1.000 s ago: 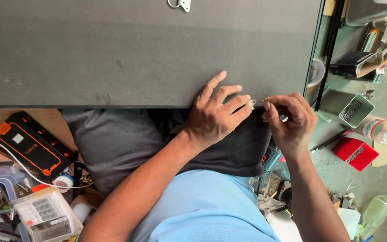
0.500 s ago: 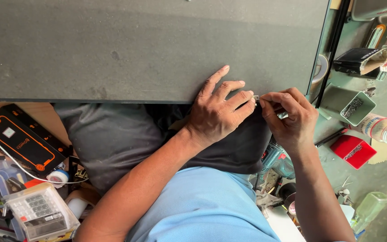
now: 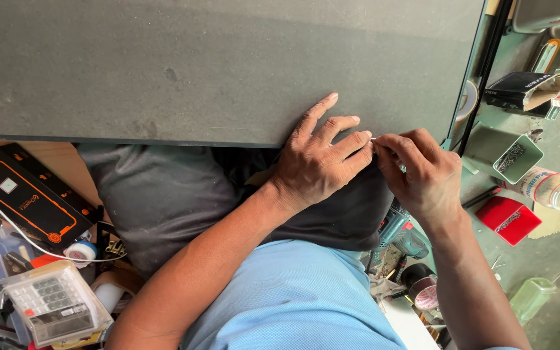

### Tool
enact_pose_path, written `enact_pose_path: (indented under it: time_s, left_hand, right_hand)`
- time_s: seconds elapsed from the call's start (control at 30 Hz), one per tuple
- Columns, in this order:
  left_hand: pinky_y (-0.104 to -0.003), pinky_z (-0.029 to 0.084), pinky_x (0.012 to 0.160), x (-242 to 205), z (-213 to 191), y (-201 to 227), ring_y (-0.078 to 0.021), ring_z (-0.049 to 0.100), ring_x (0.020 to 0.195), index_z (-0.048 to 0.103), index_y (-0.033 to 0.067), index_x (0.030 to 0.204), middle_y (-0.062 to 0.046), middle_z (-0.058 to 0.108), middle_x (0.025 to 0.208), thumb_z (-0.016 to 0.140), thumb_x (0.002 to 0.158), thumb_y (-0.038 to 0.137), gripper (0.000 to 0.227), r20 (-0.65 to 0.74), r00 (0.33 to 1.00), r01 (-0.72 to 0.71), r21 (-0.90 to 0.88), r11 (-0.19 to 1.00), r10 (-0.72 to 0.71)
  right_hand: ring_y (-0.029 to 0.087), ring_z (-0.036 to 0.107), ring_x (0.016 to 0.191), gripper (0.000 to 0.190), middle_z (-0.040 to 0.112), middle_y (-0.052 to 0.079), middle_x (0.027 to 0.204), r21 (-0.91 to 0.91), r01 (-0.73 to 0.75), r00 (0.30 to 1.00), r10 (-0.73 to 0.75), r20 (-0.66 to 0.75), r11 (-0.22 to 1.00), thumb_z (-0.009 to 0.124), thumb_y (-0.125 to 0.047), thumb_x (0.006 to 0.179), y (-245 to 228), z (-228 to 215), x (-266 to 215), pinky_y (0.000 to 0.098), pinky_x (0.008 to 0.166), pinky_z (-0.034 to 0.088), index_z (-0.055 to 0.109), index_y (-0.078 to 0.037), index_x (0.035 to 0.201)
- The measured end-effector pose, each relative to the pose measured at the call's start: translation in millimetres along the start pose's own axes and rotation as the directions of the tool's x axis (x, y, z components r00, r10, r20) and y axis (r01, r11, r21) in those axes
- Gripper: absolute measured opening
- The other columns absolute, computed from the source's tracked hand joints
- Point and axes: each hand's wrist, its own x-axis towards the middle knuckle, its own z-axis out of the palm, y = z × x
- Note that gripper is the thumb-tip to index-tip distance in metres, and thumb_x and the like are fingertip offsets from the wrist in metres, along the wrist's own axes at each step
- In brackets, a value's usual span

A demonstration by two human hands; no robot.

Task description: Attaching metal brackets to the back of a wooden frame using screws and a drill.

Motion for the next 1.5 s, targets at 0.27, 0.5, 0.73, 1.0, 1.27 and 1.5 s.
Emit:
enact_pose_path:
  time_s: [0.27, 0.5, 0.73, 1.0, 1.27, 1.5]
  left_hand:
    - [-0.051, 0.044, 0.121, -1, 0, -1, -0.018, 0.065, 0.115, 0.077, 0.0154, 0.094, 0.004, 0.071, 0.108, 0.072, 0.098, 0.018, 0.007, -0.013, 1.0, -0.006, -0.012, 1.0, 0.006]
    - [-0.05, 0.043, 0.121, -2, 1, -1, -0.0179, 0.065, 0.115, 0.078, 0.0156, 0.096, 0.004, 0.072, 0.109, 0.073, 0.098, 0.017, 0.006, -0.01, 1.0, -0.029, 0.008, 1.0, 0.029]
    - [-0.049, 0.043, 0.121, -3, 4, -1, -0.0169, 0.065, 0.116, 0.078, 0.0175, 0.096, 0.006, 0.072, 0.11, 0.073, 0.099, 0.017, 0.005, -0.001, 1.0, -0.03, 0.025, 0.999, 0.03]
    - [-0.049, 0.043, 0.122, -5, 7, -1, -0.0159, 0.064, 0.116, 0.078, 0.0194, 0.098, 0.007, 0.072, 0.109, 0.073, 0.099, 0.02, 0.005, 0.005, 1.0, -0.018, 0.008, 1.0, 0.018]
    - [-0.049, 0.045, 0.12, 2, -3, 0, -0.0163, 0.065, 0.114, 0.078, 0.0175, 0.096, 0.006, 0.073, 0.108, 0.074, 0.097, 0.018, 0.005, 0.002, 0.999, -0.051, 0.005, 0.999, 0.051]
    - [-0.05, 0.046, 0.118, 2, -3, 1, -0.0167, 0.064, 0.113, 0.079, 0.0172, 0.095, 0.006, 0.073, 0.109, 0.075, 0.096, 0.019, 0.004, -0.005, 0.999, -0.054, 0.017, 0.998, 0.054]
  right_hand:
    - [0.017, 0.066, 0.07, 0.021, 0.067, 0.006, 0.093, -0.093, 0.109, 0.989, -0.117, -0.089, 0.99, 0.085, -0.003, 0.094, 9, 12, -8, 0.0299, 0.059, 0.05, 0.07, -0.005, 0.11]
    - [0.018, 0.065, 0.069, 0.02, 0.067, 0.006, 0.091, -0.124, 0.15, 0.981, -0.163, -0.106, 0.981, 0.085, -0.003, 0.093, 13, 12, -8, 0.0304, 0.057, 0.049, 0.071, -0.004, 0.107]
    - [0.019, 0.068, 0.073, 0.017, 0.068, 0.007, 0.094, -0.078, 0.117, 0.985, -0.125, -0.12, 0.99, 0.085, -0.005, 0.095, 12, 11, -9, 0.0308, 0.061, 0.052, 0.073, -0.004, 0.108]
    - [0.015, 0.07, 0.079, 0.01, 0.068, 0.01, 0.097, 0.256, -0.121, 0.929, 0.2, -0.312, 0.959, 0.07, 0.005, 0.109, 37, 25, -45, 0.0257, 0.067, 0.057, 0.072, -0.001, 0.116]
    - [0.025, 0.069, 0.08, 0.018, 0.064, 0.015, 0.092, 0.063, -0.523, 0.835, 0.525, -0.166, 0.85, 0.073, -0.006, 0.103, 79, 79, -116, 0.0362, 0.065, 0.057, 0.056, 0.001, 0.107]
    - [0.041, 0.062, 0.098, 0.062, 0.065, 0.023, 0.105, -0.111, -0.425, 0.897, 0.434, 0.08, 0.898, 0.067, -0.015, 0.085, 39, 84, -110, 0.0469, 0.085, 0.043, 0.044, 0.007, 0.138]
